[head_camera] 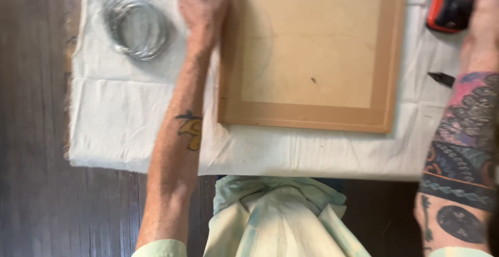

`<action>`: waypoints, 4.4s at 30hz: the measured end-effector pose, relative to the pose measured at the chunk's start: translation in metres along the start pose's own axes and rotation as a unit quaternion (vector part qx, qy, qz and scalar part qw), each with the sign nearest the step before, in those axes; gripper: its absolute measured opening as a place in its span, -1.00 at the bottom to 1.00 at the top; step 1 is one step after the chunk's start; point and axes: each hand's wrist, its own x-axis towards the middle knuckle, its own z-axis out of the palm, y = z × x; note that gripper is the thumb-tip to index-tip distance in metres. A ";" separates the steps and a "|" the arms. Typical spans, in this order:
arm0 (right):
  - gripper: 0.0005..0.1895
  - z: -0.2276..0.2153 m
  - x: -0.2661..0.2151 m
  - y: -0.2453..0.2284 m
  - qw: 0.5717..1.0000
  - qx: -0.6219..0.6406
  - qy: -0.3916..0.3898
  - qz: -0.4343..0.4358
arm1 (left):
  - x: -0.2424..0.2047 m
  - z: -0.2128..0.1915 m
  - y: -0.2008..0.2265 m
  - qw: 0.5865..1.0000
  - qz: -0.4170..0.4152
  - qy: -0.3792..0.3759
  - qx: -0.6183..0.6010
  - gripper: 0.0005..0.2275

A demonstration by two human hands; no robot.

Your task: The person bends a length of wire into a loop using pliers, then secures the wire to the back of a wooden frame with screws using a cordless drill. They repeat the process to attach the other end of the wire, forming a hanging loop.

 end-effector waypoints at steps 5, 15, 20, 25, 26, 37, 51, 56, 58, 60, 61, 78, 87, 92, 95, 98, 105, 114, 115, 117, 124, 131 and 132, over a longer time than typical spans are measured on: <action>-0.70 0.001 -0.238 -0.112 0.919 -0.271 -0.057 -0.281 | 0.004 -0.019 0.013 0.996 0.005 0.002 -0.094 -0.71; -0.85 0.097 -0.329 -0.119 0.812 -0.342 -0.289 -0.374 | 0.002 0.005 0.014 0.998 0.005 0.013 -0.053 -0.70; -0.94 0.101 -0.321 -0.110 0.748 -0.408 -0.269 -0.449 | 0.004 0.010 0.028 0.999 0.015 0.013 -0.045 -0.68; -0.95 0.100 -0.317 -0.111 0.759 -0.390 -0.288 -0.434 | -0.003 0.033 0.040 0.999 0.014 0.034 -0.012 -0.79; -0.93 0.102 -0.315 -0.109 0.749 -0.396 -0.291 -0.443 | -0.003 0.034 0.045 0.999 0.028 0.030 -0.036 -0.80; -0.96 0.073 -0.313 -0.124 0.889 -0.141 -0.258 -0.350 | -0.055 0.022 0.158 0.901 -0.149 -0.255 -0.317 -0.63; -0.84 0.033 -0.318 -0.086 0.958 0.189 -0.124 -0.175 | -0.167 -0.064 0.215 0.616 -0.212 -0.496 -0.575 -0.67; -0.81 0.031 -0.320 -0.066 0.964 0.215 -0.064 -0.140 | -0.172 -0.070 0.220 0.618 -0.253 -0.510 -0.542 -0.68; -0.82 0.029 -0.321 -0.069 0.962 0.222 -0.072 -0.140 | -0.174 -0.070 0.221 0.622 -0.253 -0.510 -0.538 -0.69; -0.83 0.028 -0.323 -0.071 0.960 0.229 -0.079 -0.140 | -0.175 -0.071 0.222 0.626 -0.252 -0.509 -0.535 -0.71; -0.83 0.027 -0.323 -0.072 0.960 0.228 -0.080 -0.144 | -0.175 -0.071 0.222 0.629 -0.243 -0.509 -0.535 -0.71; -0.88 0.015 -0.321 -0.065 0.962 0.179 -0.089 -0.188 | -0.184 -0.066 0.228 0.627 -0.221 -0.500 -0.555 -0.73; -0.90 0.014 -0.322 -0.060 0.964 0.183 -0.091 -0.172 | -0.186 -0.064 0.230 0.638 -0.228 -0.502 -0.538 -0.73; -0.91 0.013 -0.321 -0.059 0.963 0.176 -0.088 -0.184 | -0.184 -0.066 0.232 0.638 -0.228 -0.516 -0.524 -0.73; -0.90 0.013 -0.321 -0.057 0.966 0.171 -0.084 -0.177 | -0.186 -0.063 0.232 0.635 -0.234 -0.520 -0.520 -0.72; -0.89 0.013 -0.321 -0.057 0.967 0.176 -0.081 -0.166 | -0.187 -0.064 0.233 0.629 -0.239 -0.514 -0.532 -0.74; -0.87 0.011 -0.320 -0.052 0.970 0.171 -0.075 -0.157 | -0.187 -0.064 0.234 0.646 -0.233 -0.507 -0.521 -0.74; -0.86 0.010 -0.319 -0.050 0.976 0.161 -0.073 -0.129 | -0.191 -0.056 0.228 0.633 -0.200 -0.514 -0.543 -0.76; -0.86 0.010 -0.319 -0.051 0.976 0.163 -0.070 -0.124 | -0.192 -0.057 0.228 0.641 -0.197 -0.514 -0.534 -0.75; -0.85 0.009 -0.318 -0.046 0.977 0.164 -0.067 -0.120 | -0.197 -0.054 0.227 0.650 -0.195 -0.514 -0.525 -0.73; -0.87 0.004 -0.320 -0.049 0.972 0.121 -0.065 -0.191 | -0.210 -0.054 0.226 0.691 -0.169 -0.460 -0.531 -0.68; -0.86 0.000 -0.321 -0.046 0.974 0.095 -0.071 -0.194 | -0.209 -0.061 0.226 0.719 -0.110 -0.464 -0.506 -0.66; -0.86 0.000 -0.324 -0.055 0.974 0.095 -0.070 -0.194 | -0.206 -0.068 0.230 0.719 -0.109 -0.464 -0.506 -0.66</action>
